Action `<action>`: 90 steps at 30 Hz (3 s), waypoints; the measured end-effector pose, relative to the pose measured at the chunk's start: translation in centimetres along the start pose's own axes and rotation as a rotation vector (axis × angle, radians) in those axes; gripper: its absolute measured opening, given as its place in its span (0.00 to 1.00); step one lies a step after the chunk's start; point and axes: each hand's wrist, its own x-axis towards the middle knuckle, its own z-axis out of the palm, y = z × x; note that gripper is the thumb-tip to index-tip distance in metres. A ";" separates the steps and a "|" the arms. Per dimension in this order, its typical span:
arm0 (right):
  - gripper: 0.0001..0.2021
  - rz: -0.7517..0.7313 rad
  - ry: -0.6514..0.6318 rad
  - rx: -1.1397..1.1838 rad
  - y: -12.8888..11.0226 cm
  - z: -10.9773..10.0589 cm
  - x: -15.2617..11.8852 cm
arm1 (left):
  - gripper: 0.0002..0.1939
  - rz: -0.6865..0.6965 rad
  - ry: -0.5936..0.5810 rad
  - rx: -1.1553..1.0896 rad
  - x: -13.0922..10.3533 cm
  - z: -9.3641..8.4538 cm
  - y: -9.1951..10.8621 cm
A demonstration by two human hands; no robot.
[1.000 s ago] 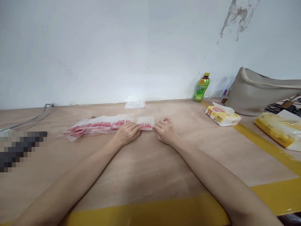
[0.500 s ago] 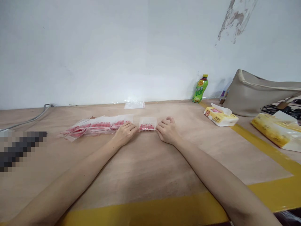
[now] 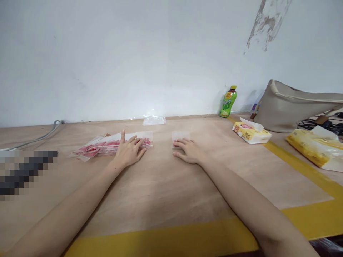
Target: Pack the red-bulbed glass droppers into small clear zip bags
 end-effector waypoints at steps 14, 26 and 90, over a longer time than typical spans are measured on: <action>0.12 -0.141 0.359 -0.193 -1.2 0.8 0.6 | 0.11 0.023 0.095 -0.414 2.0 3.3 4.8; 0.11 -0.322 0.452 -0.331 -1.6 1.5 2.1 | 0.14 -0.016 0.109 -0.531 1.5 3.5 4.6; 0.08 0.211 0.404 -0.301 6.1 -2.1 -3.4 | 0.11 0.159 0.043 0.015 -1.8 0.3 -2.9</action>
